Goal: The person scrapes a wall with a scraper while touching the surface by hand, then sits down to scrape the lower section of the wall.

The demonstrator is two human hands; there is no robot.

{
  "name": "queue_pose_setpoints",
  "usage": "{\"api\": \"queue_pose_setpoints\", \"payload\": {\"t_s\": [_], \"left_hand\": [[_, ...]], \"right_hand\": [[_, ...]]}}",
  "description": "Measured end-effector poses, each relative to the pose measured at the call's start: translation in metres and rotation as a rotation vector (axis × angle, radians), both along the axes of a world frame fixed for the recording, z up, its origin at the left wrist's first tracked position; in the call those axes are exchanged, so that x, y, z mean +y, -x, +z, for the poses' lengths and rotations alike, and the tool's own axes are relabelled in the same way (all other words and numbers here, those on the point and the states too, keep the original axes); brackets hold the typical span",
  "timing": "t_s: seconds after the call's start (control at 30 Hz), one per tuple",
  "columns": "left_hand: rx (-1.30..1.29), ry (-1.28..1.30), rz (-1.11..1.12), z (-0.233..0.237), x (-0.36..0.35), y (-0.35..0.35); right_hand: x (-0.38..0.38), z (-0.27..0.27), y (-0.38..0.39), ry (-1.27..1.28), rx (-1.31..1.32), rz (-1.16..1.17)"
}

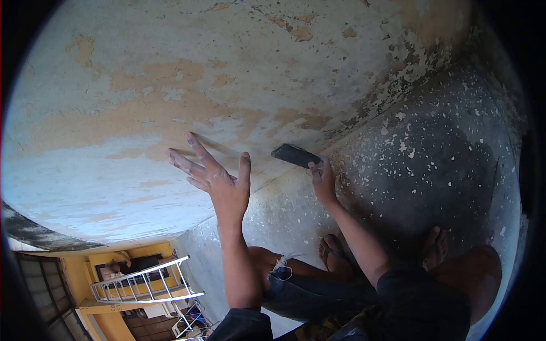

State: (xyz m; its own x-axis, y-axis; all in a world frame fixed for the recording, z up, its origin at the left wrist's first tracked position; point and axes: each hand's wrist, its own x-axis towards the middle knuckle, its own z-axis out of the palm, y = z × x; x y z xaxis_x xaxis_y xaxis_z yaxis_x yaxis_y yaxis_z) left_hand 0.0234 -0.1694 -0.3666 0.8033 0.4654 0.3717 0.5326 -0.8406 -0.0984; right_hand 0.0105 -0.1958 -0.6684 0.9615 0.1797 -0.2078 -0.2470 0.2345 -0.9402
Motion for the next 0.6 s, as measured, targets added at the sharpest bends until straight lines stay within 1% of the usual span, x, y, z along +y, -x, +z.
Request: {"api": "queue_pose_setpoints", "payload": {"t_s": [0.07,0.13,0.2,0.23,0.33,0.37,0.4,0.47,0.53,0.6], "left_hand": [[0.012,0.014,0.014,-0.001,0.001,0.006],[-0.044,-0.026,-0.057,-0.004,0.006,0.004],[-0.043,-0.02,-0.044,-0.005,0.005,0.003],[-0.04,-0.018,-0.023,-0.004,0.004,0.003],[0.004,0.017,0.026,0.001,-0.001,0.003],[0.0,0.015,0.029,0.002,-0.003,0.003],[0.01,0.016,0.042,0.003,-0.004,0.003],[0.027,0.018,0.051,0.004,-0.003,0.003],[0.015,-0.003,0.01,0.003,-0.002,0.005],[0.016,0.006,0.024,0.003,-0.003,0.005]], "right_hand": [[0.004,0.008,0.005,-0.04,0.026,0.016],[0.004,0.033,-0.007,-0.081,0.034,0.011],[0.008,0.055,-0.011,-0.22,0.061,0.165],[0.018,0.055,-0.009,-0.239,-0.016,0.129],[0.013,0.049,-0.005,-0.178,0.006,0.158],[0.006,0.043,-0.005,-0.217,0.172,0.198],[0.005,0.027,-0.001,-0.217,0.17,0.2],[0.015,-0.007,0.01,-0.089,0.044,0.01],[0.004,0.013,0.007,-0.057,0.002,-0.007],[-0.002,0.042,-0.005,-0.12,0.162,0.15]]}}
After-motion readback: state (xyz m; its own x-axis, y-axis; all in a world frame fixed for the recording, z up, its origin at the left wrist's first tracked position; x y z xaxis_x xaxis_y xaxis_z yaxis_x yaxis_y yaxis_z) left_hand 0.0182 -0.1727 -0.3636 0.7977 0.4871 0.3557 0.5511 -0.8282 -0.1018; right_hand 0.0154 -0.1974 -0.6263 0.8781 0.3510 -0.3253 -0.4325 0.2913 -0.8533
